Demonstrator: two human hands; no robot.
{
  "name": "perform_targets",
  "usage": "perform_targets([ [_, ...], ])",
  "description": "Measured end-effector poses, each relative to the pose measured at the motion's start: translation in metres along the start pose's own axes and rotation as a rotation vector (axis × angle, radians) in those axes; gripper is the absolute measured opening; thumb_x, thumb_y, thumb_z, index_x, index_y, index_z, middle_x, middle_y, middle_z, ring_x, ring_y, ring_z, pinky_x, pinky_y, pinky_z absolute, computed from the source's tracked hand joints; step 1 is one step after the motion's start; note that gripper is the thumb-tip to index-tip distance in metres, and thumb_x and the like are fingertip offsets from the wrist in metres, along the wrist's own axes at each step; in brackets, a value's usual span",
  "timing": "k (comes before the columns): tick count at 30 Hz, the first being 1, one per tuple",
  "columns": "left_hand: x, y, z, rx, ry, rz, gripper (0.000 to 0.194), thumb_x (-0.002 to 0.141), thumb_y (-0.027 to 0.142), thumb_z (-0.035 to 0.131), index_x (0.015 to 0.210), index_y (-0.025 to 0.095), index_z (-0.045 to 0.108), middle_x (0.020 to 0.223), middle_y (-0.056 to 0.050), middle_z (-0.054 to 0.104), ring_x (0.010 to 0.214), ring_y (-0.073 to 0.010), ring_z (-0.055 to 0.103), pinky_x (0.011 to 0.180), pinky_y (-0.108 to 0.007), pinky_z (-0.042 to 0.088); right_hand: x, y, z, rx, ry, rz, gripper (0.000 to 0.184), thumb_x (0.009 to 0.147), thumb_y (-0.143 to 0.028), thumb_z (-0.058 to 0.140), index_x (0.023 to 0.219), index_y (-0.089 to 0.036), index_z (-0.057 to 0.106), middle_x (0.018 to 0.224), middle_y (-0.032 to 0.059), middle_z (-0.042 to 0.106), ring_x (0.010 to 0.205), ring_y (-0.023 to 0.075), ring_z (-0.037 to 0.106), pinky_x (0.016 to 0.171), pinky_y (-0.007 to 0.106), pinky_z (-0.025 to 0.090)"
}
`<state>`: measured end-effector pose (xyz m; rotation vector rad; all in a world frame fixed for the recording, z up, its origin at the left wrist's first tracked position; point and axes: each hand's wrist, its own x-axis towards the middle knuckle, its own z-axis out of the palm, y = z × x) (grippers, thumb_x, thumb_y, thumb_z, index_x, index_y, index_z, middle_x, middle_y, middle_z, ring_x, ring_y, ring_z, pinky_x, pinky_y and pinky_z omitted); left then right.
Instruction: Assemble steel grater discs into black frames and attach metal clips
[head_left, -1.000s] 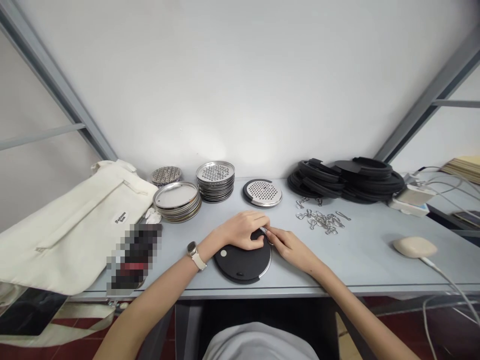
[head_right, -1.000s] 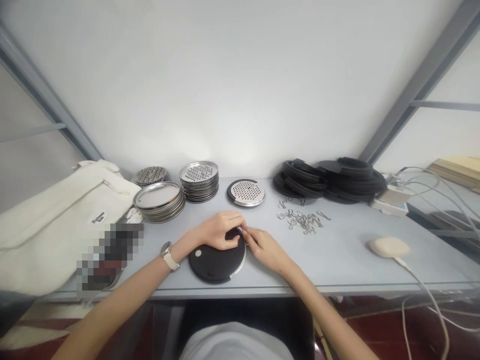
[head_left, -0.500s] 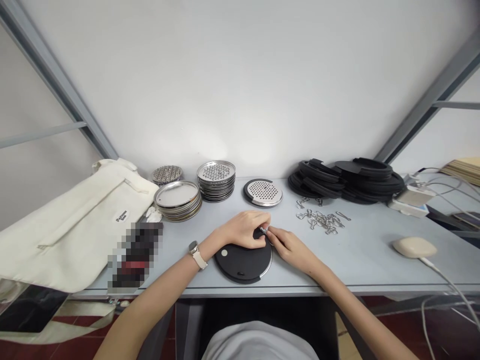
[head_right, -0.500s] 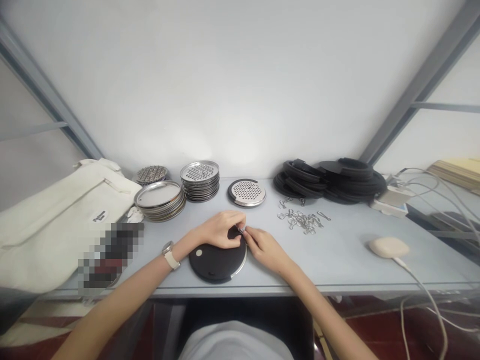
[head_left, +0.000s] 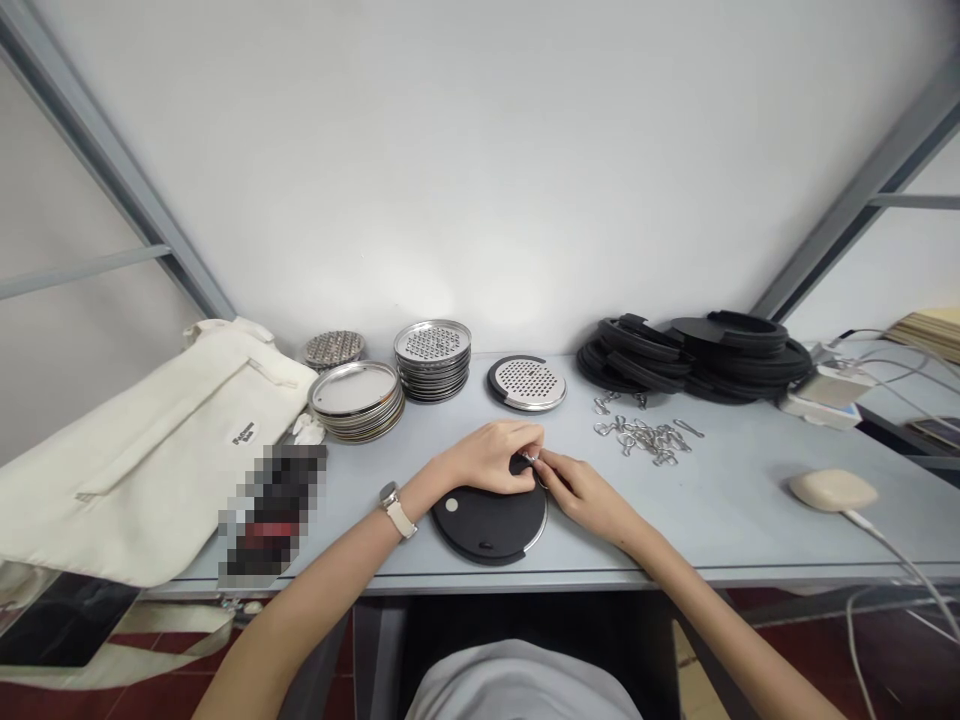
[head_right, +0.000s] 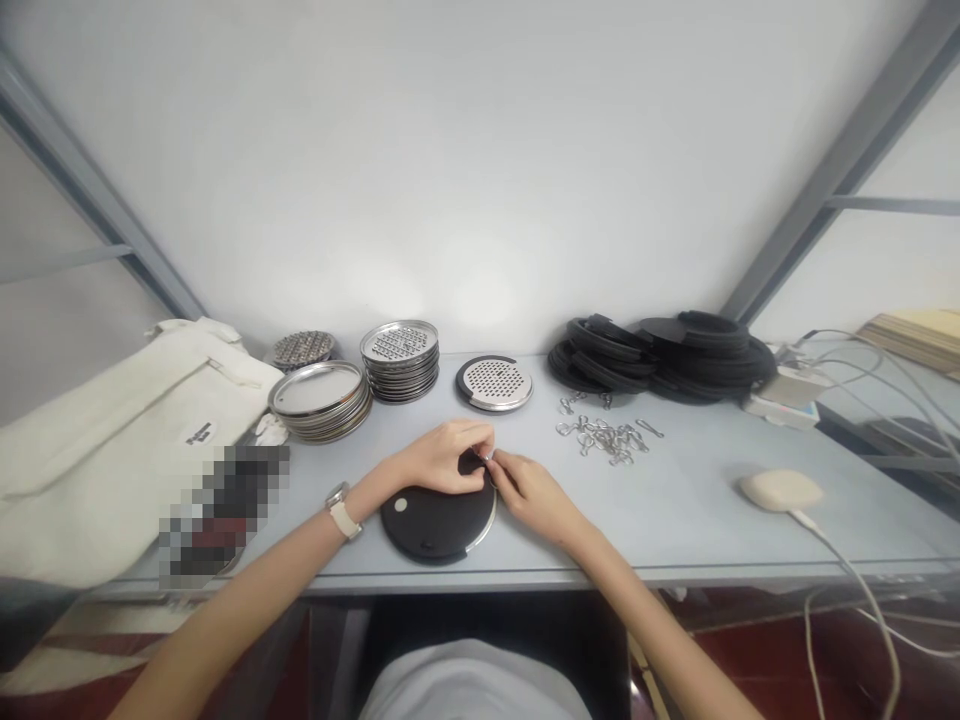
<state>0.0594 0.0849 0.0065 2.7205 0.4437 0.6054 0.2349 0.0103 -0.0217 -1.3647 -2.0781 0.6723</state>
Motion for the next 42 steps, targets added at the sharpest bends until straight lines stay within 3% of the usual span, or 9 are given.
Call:
perform_targets([
  [11,0.002,0.002,-0.002,0.067,-0.015,0.068,0.015,0.073,0.017,0.054,0.083,0.019,0.043,0.080,0.000,0.057,0.075,-0.0148,0.051,0.079,-0.029,0.038,-0.001,-0.002,-0.002,0.044,0.004,0.031,0.031,0.098,-0.037,0.028,0.086,-0.020,0.051,0.077,0.0022,0.063,0.068,0.0172,0.058,0.066,0.027,0.042],
  [17,0.001,0.004,-0.009,0.305,-0.054,0.129,0.013,0.077,0.023,0.052,0.087,0.017,0.047,0.083,-0.005,0.057,0.082,-0.0205,0.052,0.083,-0.034,0.037,0.000,0.000,-0.001,0.039,0.006,0.026,0.031,0.099,-0.037,0.027,0.080,-0.021,0.046,0.072,0.0005,0.058,0.064,0.0157,0.053,0.064,0.026,0.038],
  [21,0.000,0.002,-0.012,0.434,-0.068,0.173,0.014,0.080,0.029,0.051,0.085,0.016,0.048,0.081,-0.006,0.056,0.080,-0.0216,0.051,0.078,-0.034,0.038,0.001,0.002,-0.001,0.025,-0.003,0.040,0.033,0.098,-0.039,0.027,0.073,-0.022,0.040,0.067,-0.0009,0.052,0.061,0.0152,0.050,0.061,0.026,0.035],
  [28,-0.004,-0.002,-0.009,0.447,-0.106,0.085,0.017,0.083,0.035,0.051,0.083,0.018,0.046,0.077,-0.003,0.057,0.069,-0.0187,0.053,0.060,-0.031,0.035,0.000,0.002,-0.001,0.040,-0.011,0.054,0.034,0.098,-0.040,0.027,0.072,-0.022,0.038,0.066,-0.0015,0.050,0.060,0.0145,0.049,0.061,0.026,0.035],
  [42,-0.004,0.000,-0.007,0.420,-0.164,0.074,0.012,0.086,0.028,0.048,0.092,0.018,0.049,0.087,-0.004,0.059,0.073,-0.0178,0.056,0.060,-0.030,0.037,0.000,0.000,-0.001,0.032,-0.010,0.046,0.034,0.098,-0.038,0.027,0.073,-0.021,0.042,0.068,-0.0010,0.054,0.062,0.0140,0.050,0.062,0.026,0.036],
])
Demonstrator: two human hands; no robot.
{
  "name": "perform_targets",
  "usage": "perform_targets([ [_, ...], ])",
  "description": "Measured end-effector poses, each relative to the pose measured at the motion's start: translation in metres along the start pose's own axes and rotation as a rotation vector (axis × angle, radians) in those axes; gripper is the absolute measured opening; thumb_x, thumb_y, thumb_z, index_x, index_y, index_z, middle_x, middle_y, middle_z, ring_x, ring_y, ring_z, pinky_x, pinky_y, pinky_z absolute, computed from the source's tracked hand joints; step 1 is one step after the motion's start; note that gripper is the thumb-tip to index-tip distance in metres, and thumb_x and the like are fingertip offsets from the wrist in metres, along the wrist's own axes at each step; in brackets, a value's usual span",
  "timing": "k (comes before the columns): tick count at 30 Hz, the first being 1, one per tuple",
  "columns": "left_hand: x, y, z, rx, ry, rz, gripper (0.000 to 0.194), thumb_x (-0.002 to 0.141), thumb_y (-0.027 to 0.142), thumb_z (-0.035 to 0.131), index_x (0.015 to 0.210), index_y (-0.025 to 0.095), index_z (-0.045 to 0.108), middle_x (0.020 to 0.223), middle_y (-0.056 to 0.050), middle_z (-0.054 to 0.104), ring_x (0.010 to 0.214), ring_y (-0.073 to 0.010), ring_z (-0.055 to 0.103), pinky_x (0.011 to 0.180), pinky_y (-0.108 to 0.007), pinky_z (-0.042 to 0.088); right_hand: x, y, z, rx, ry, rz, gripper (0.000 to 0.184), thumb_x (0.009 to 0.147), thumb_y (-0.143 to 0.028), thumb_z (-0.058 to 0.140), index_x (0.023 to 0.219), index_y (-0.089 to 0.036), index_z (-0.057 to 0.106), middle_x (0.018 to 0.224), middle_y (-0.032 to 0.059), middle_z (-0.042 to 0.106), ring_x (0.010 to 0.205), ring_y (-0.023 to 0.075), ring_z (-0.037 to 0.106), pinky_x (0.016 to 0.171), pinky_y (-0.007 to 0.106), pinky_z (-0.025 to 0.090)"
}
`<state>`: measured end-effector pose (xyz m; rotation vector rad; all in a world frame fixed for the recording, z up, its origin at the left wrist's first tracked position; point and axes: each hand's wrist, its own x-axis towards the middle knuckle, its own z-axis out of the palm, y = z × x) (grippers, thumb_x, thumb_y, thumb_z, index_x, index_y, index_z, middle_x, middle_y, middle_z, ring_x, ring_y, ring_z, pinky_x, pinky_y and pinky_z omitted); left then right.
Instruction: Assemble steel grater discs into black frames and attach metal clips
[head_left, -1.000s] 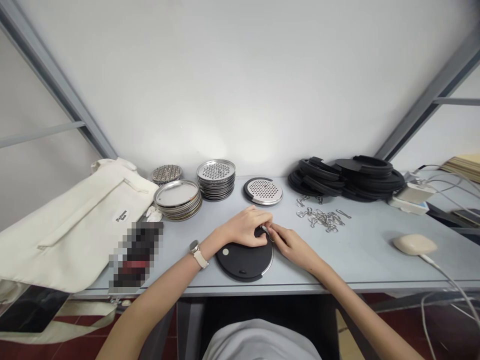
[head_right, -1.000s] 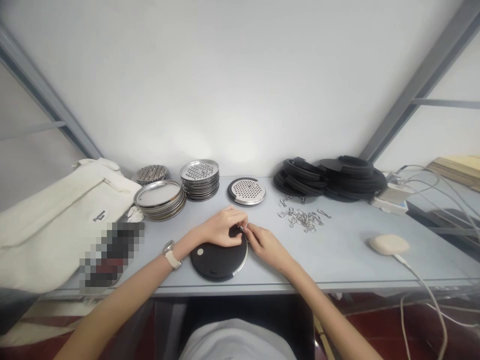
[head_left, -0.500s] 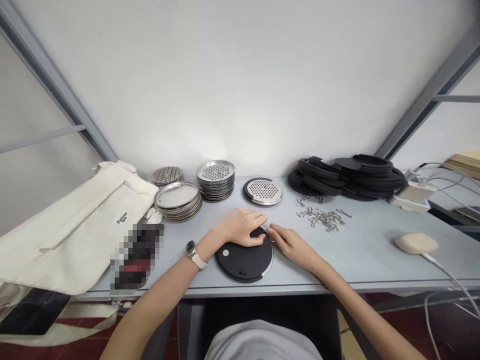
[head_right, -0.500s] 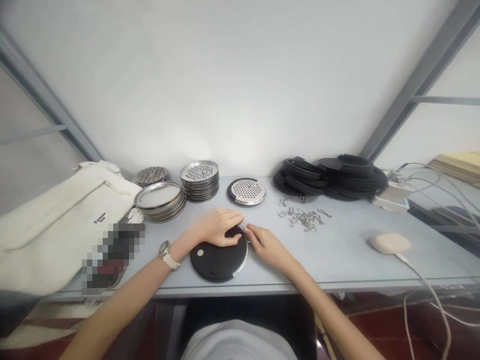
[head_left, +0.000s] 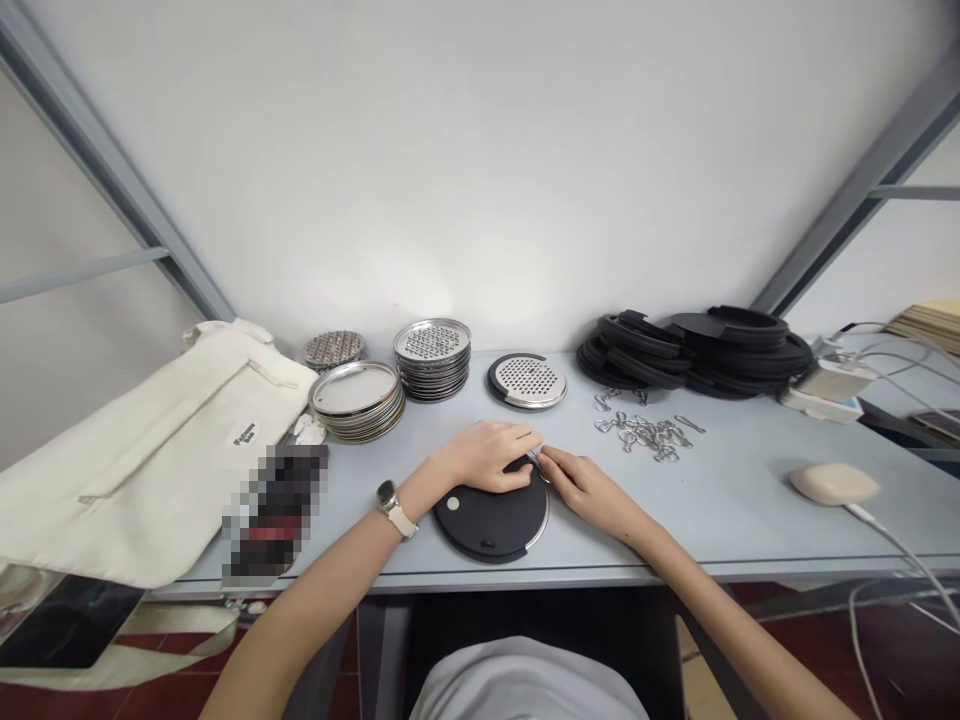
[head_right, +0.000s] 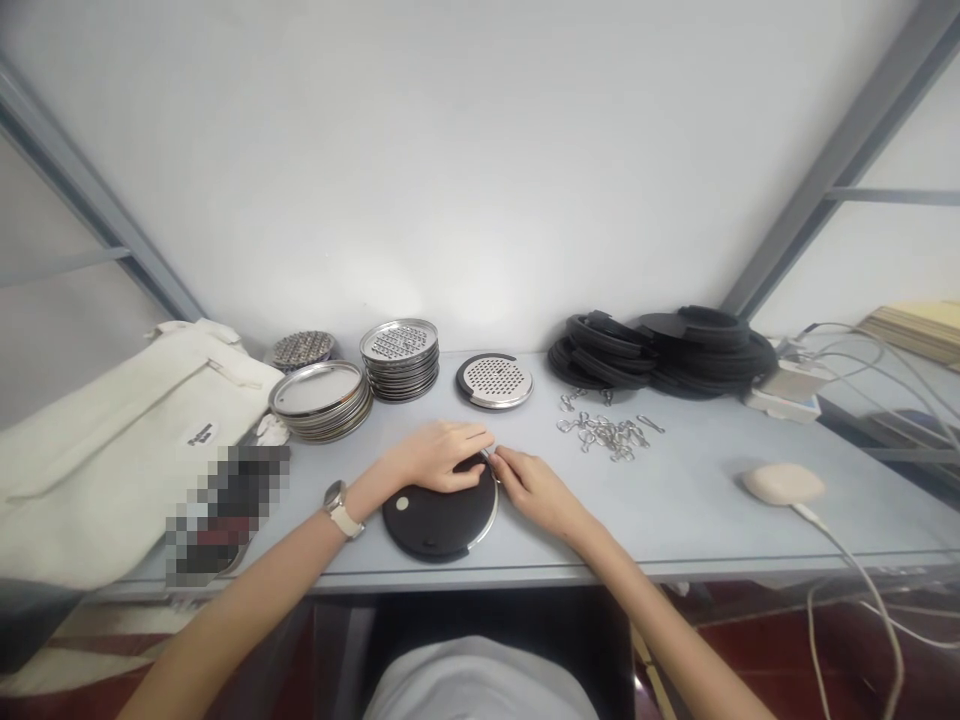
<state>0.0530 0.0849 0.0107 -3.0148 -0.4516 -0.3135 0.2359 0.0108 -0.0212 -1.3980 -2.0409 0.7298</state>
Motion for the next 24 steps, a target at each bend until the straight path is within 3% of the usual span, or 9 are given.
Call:
perform_targets([
  [24,-0.0012,0.0007,-0.0003,0.030,0.007,-0.030,0.019,0.085,0.035,0.050,0.094,0.019,0.053,0.087,-0.004,0.053,0.068,-0.0164,0.052,0.056,-0.029,0.035,0.0005,0.0027,-0.0004,0.004,-0.001,0.005,0.033,0.098,-0.037,0.028,0.075,-0.021,0.045,0.071,0.0008,0.059,0.063,0.0152,0.053,0.063,0.027,0.037],
])
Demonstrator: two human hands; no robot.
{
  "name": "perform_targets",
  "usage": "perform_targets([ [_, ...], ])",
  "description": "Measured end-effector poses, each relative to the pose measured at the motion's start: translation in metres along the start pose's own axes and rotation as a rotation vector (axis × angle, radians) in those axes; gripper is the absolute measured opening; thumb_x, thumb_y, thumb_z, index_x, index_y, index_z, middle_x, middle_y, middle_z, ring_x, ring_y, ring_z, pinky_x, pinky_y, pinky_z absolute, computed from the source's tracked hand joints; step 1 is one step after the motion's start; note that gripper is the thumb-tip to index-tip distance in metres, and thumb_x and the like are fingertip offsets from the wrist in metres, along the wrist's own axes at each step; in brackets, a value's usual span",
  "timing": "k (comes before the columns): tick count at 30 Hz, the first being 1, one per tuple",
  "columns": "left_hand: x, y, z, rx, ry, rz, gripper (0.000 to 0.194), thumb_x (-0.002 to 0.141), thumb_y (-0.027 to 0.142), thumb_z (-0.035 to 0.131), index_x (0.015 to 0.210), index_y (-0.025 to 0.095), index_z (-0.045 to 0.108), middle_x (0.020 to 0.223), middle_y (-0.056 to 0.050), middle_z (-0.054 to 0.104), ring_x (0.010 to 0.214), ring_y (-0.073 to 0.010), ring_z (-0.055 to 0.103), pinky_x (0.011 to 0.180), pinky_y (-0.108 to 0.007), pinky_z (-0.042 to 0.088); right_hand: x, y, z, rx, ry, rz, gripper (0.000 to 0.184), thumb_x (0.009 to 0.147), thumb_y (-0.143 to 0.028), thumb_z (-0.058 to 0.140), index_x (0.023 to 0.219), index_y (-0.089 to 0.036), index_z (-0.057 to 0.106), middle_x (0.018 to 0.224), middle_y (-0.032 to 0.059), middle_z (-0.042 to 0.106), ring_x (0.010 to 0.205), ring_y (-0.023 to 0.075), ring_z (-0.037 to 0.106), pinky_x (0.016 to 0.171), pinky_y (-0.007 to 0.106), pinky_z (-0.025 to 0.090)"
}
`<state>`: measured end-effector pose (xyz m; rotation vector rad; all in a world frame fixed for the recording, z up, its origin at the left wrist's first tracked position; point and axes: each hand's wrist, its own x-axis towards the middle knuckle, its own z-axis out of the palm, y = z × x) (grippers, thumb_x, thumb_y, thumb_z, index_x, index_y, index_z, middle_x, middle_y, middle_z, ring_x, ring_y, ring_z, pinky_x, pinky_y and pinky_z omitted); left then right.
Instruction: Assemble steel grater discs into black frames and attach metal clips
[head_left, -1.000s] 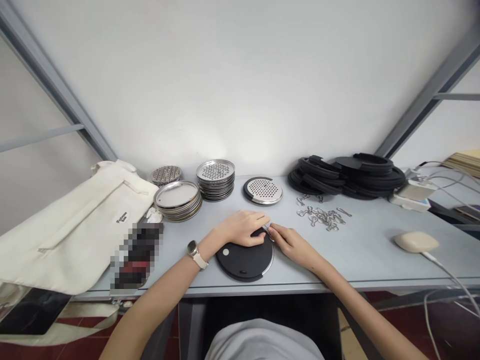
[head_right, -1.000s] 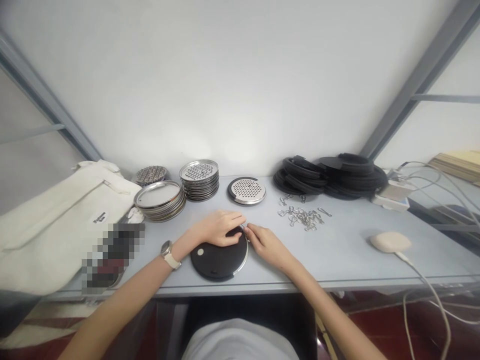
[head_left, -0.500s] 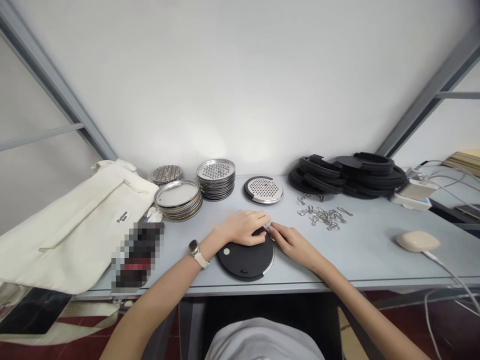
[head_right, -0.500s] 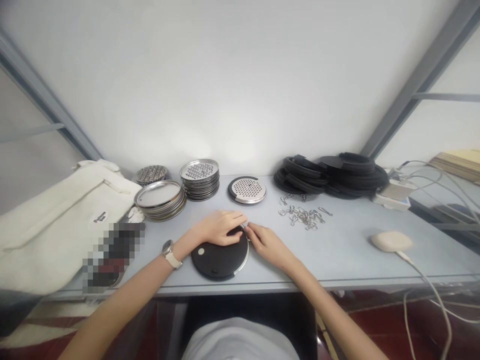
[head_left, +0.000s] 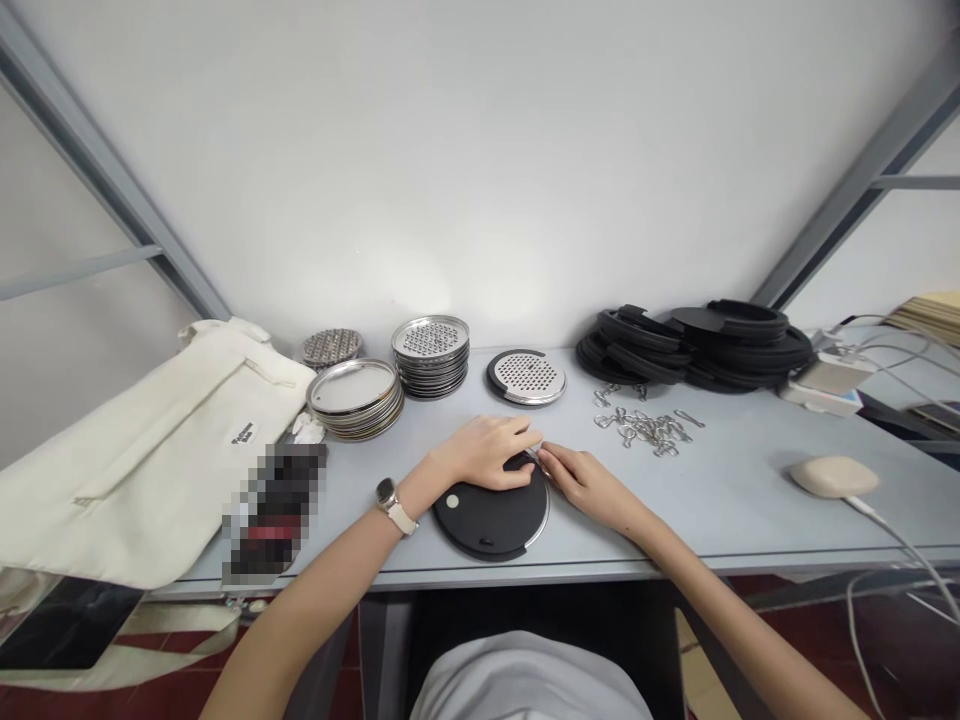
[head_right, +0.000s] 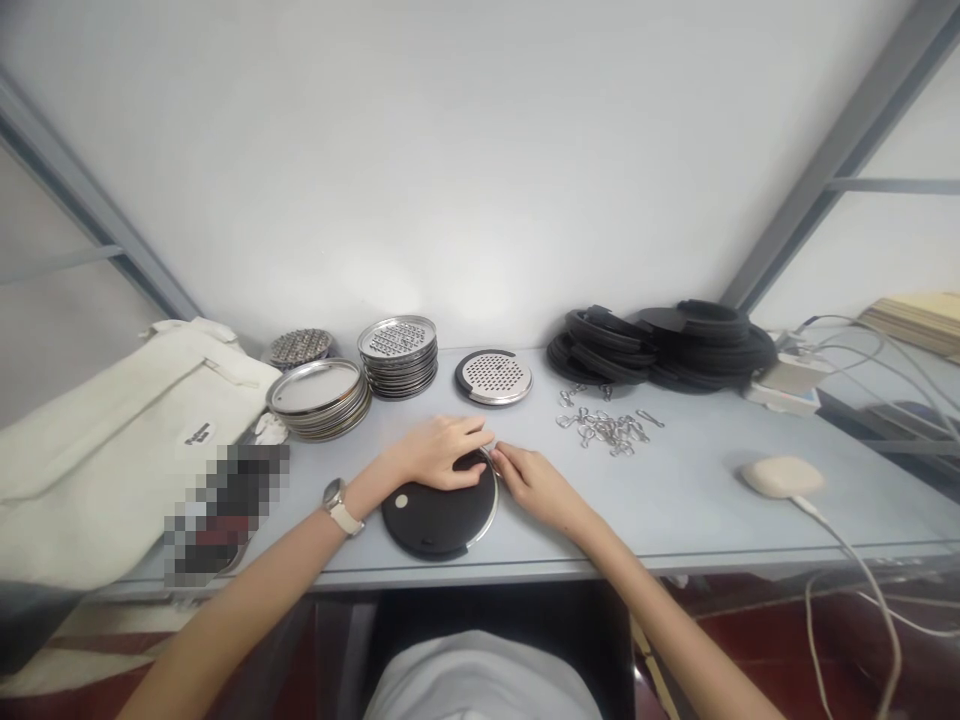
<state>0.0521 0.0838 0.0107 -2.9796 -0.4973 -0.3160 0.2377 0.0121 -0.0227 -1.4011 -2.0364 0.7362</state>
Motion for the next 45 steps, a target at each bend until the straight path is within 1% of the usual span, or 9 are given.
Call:
perform_targets([
  [4,-0.0003,-0.0003,-0.0001,0.008,-0.016,-0.011,0.021,0.085,0.039,0.050,0.094,0.021,0.054,0.085,-0.003,0.053,0.067,-0.0165,0.053,0.054,-0.029,0.033,0.0003,-0.0001,-0.0001,-0.008,-0.001,-0.003,0.035,0.098,-0.038,0.027,0.077,-0.021,0.048,0.071,0.0011,0.060,0.062,0.0157,0.054,0.063,0.027,0.038],
  [8,-0.0002,-0.0002,-0.0007,-0.001,-0.041,-0.035,0.020,0.086,0.039,0.050,0.093,0.021,0.055,0.083,-0.003,0.055,0.067,-0.0165,0.055,0.054,-0.028,0.033,0.0004,-0.0001,0.0000,-0.009,0.002,-0.002,0.035,0.098,-0.039,0.027,0.077,-0.021,0.048,0.070,0.0013,0.060,0.063,0.0159,0.054,0.064,0.028,0.039],
  [13,-0.0001,-0.0004,-0.0013,-0.014,-0.056,-0.025,0.017,0.087,0.037,0.050,0.093,0.021,0.054,0.083,-0.003,0.056,0.067,-0.0167,0.055,0.054,-0.028,0.033,-0.0003,-0.0017,-0.0002,-0.012,0.006,-0.010,0.034,0.098,-0.037,0.027,0.076,-0.021,0.048,0.072,0.0012,0.060,0.064,0.0154,0.054,0.064,0.027,0.039],
  [24,-0.0008,-0.0016,-0.0008,-0.019,-0.041,0.000,0.016,0.087,0.036,0.049,0.095,0.022,0.052,0.084,-0.001,0.054,0.065,-0.0165,0.054,0.052,-0.029,0.030,-0.0009,-0.0018,-0.0002,-0.027,0.006,-0.037,0.033,0.097,-0.036,0.030,0.076,-0.020,0.050,0.070,-0.0001,0.059,0.063,0.0144,0.052,0.061,0.025,0.038],
  [34,-0.0003,-0.0021,0.0004,-0.058,-0.051,-0.009,0.017,0.086,0.035,0.050,0.095,0.022,0.053,0.085,-0.002,0.053,0.067,-0.0168,0.054,0.054,-0.029,0.033,-0.0006,-0.0011,-0.0002,-0.049,-0.001,-0.032,0.037,0.095,-0.036,0.032,0.065,-0.019,0.047,0.062,-0.0013,0.052,0.058,0.0132,0.045,0.056,0.025,0.034],
  [40,-0.0009,-0.0027,0.0008,-0.050,-0.042,-0.001,0.016,0.087,0.036,0.049,0.094,0.022,0.052,0.084,-0.001,0.053,0.065,-0.0164,0.054,0.053,-0.029,0.031,-0.0009,-0.0015,0.0001,-0.041,-0.006,-0.032,0.035,0.095,-0.035,0.032,0.066,-0.019,0.046,0.062,-0.0019,0.051,0.058,0.0128,0.045,0.057,0.025,0.034],
  [45,-0.0001,-0.0020,0.0011,-0.061,-0.048,-0.009,0.016,0.087,0.036,0.049,0.093,0.022,0.053,0.083,-0.002,0.053,0.066,-0.0165,0.053,0.054,-0.029,0.032,-0.0005,-0.0023,0.0004,-0.039,0.000,-0.036,0.037,0.096,-0.036,0.032,0.066,-0.019,0.046,0.062,-0.0017,0.052,0.058,0.0131,0.046,0.056,0.025,0.034],
])
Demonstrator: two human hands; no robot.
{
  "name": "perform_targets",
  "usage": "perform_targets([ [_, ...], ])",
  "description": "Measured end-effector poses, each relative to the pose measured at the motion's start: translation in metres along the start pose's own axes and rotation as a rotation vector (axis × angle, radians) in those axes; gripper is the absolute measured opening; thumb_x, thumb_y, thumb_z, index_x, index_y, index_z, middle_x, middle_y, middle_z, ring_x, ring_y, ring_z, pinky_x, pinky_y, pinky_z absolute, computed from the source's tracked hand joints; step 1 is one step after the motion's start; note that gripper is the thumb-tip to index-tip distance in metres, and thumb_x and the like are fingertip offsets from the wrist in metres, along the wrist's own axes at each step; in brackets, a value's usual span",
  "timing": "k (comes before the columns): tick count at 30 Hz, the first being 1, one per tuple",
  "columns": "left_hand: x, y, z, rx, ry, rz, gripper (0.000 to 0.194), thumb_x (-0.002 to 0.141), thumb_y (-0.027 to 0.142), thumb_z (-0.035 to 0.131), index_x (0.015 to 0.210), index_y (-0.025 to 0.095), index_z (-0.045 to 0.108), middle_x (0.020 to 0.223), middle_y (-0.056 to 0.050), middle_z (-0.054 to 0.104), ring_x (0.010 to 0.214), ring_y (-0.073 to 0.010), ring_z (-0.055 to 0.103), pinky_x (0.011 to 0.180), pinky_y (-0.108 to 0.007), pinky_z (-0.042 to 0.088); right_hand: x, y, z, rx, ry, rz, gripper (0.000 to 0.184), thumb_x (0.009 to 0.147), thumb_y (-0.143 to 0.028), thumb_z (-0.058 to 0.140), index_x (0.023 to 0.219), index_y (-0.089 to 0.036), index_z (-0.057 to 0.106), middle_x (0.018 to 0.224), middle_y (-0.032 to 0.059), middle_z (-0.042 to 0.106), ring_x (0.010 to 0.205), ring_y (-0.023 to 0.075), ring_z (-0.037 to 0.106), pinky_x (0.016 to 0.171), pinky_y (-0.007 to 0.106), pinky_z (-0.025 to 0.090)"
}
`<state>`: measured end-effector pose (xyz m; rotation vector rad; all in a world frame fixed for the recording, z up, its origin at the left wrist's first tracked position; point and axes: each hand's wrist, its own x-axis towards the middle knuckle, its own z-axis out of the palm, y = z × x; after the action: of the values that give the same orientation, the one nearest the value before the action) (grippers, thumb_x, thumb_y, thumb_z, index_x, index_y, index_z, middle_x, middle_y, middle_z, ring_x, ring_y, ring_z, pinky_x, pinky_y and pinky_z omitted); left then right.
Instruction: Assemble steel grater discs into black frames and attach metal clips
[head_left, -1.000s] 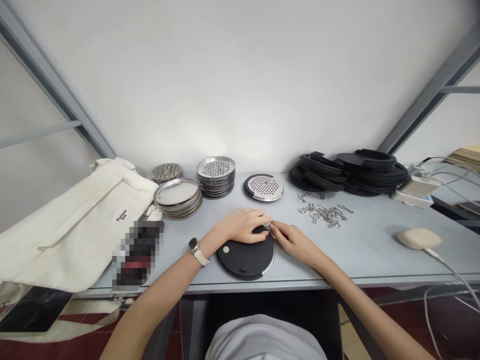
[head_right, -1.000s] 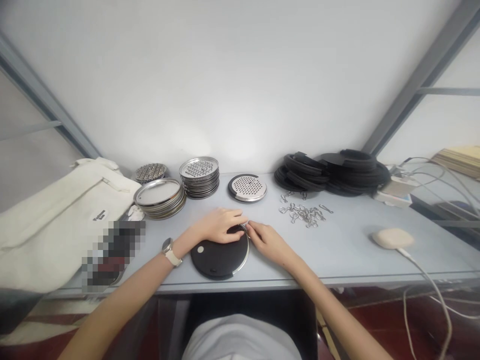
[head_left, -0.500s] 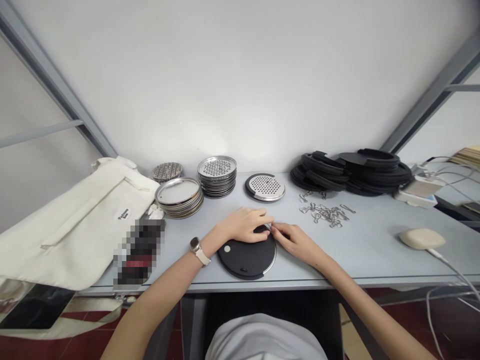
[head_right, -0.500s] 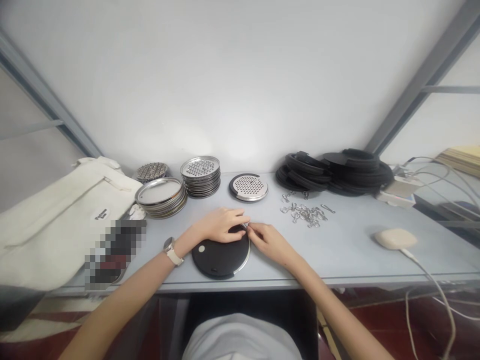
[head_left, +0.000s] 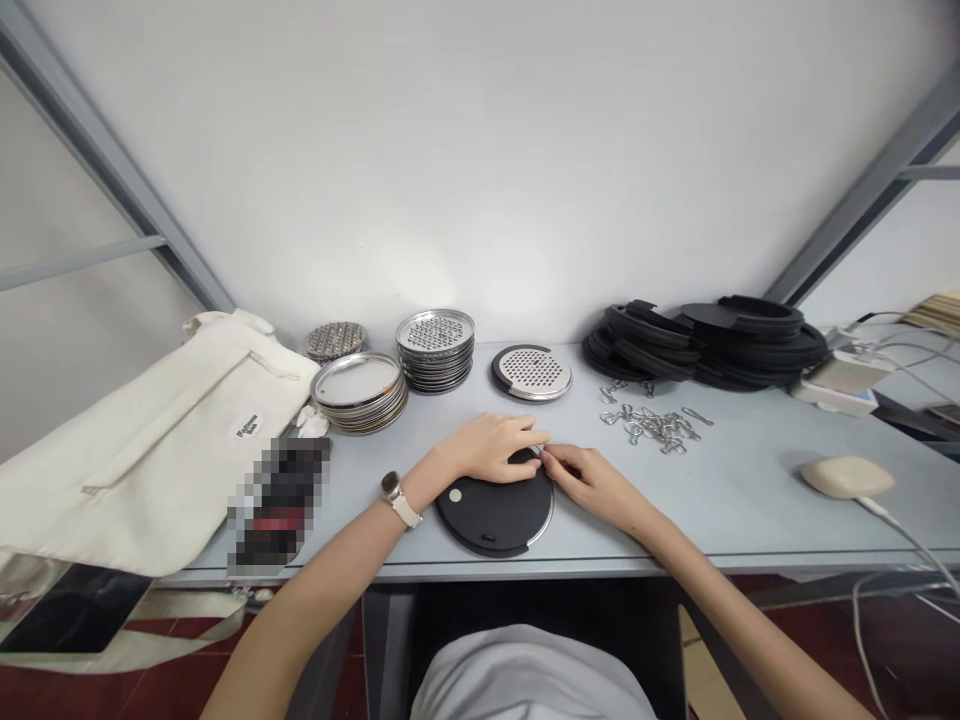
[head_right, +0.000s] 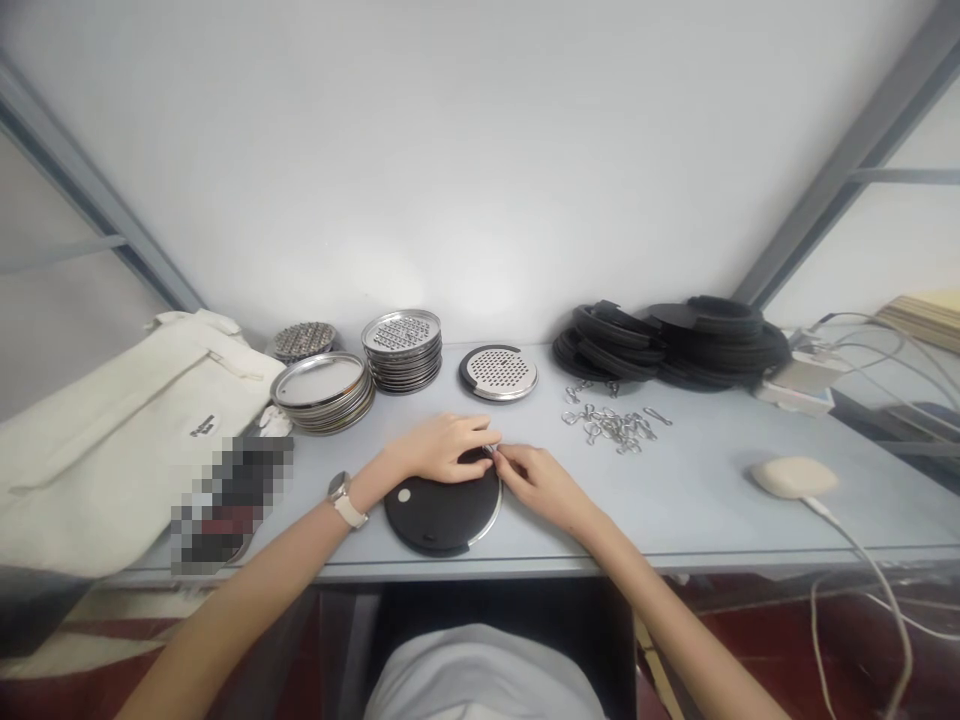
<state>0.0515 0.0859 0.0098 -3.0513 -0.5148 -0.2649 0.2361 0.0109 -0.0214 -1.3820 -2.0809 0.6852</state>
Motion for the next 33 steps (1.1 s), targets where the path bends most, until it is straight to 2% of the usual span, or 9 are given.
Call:
perform_targets([
  [5,0.0002,0.0010,-0.0011,-0.005,0.001,-0.007,0.015,0.087,0.036,0.050,0.093,0.022,0.053,0.083,-0.002,0.053,0.065,-0.0165,0.053,0.053,-0.030,0.032,-0.0003,0.0000,0.0017,0.006,0.002,0.015,0.037,0.096,-0.037,0.031,0.068,-0.020,0.047,0.063,-0.0019,0.052,0.058,0.0135,0.046,0.057,0.025,0.035],
  [10,-0.0001,0.0023,-0.0024,-0.019,-0.001,0.007,0.013,0.088,0.033,0.048,0.090,0.022,0.053,0.083,-0.002,0.054,0.065,-0.0159,0.053,0.054,-0.029,0.031,-0.0019,0.0001,0.0024,0.069,0.040,0.039,0.024,0.095,-0.036,0.035,0.079,-0.021,0.047,0.065,-0.0034,0.054,0.058,0.0132,0.049,0.057,0.025,0.036],
  [15,0.0002,0.0020,-0.0007,-0.021,0.004,-0.001,0.014,0.087,0.033,0.049,0.090,0.021,0.052,0.082,-0.002,0.056,0.066,-0.0164,0.053,0.055,-0.028,0.031,-0.0013,-0.0017,0.0003,0.083,0.012,-0.013,0.024,0.096,-0.035,0.032,0.087,-0.022,0.050,0.074,-0.0009,0.060,0.064,0.0145,0.053,0.064,0.026,0.039],
  [21,0.0007,-0.0015,0.0032,-0.033,0.014,0.005,0.019,0.084,0.036,0.050,0.077,0.019,0.049,0.080,-0.002,0.059,0.068,-0.0170,0.054,0.057,-0.029,0.032,0.0001,-0.0006,-0.0020,0.061,-0.018,0.005,0.031,0.096,-0.036,0.032,0.072,-0.021,0.046,0.066,-0.0024,0.053,0.062,0.0139,0.049,0.061,0.025,0.036],
  [25,0.0008,-0.0018,0.0031,-0.028,0.007,0.017,0.020,0.084,0.036,0.050,0.073,0.019,0.048,0.078,-0.002,0.060,0.067,-0.0163,0.055,0.055,-0.029,0.031,0.0002,0.0024,-0.0029,0.091,-0.050,0.034,0.032,0.096,-0.035,0.033,0.070,-0.019,0.045,0.065,-0.0029,0.050,0.063,0.0130,0.047,0.061,0.024,0.034],
  [33,0.0007,0.0014,-0.0013,-0.036,-0.013,-0.036,0.020,0.084,0.038,0.051,0.088,0.020,0.047,0.080,-0.002,0.063,0.066,-0.0188,0.058,0.053,-0.031,0.029,0.0008,0.0039,-0.0023,0.128,-0.059,0.067,0.035,0.095,-0.038,0.034,0.068,-0.019,0.043,0.065,-0.0021,0.050,0.062,0.0130,0.044,0.060,0.025,0.033],
])
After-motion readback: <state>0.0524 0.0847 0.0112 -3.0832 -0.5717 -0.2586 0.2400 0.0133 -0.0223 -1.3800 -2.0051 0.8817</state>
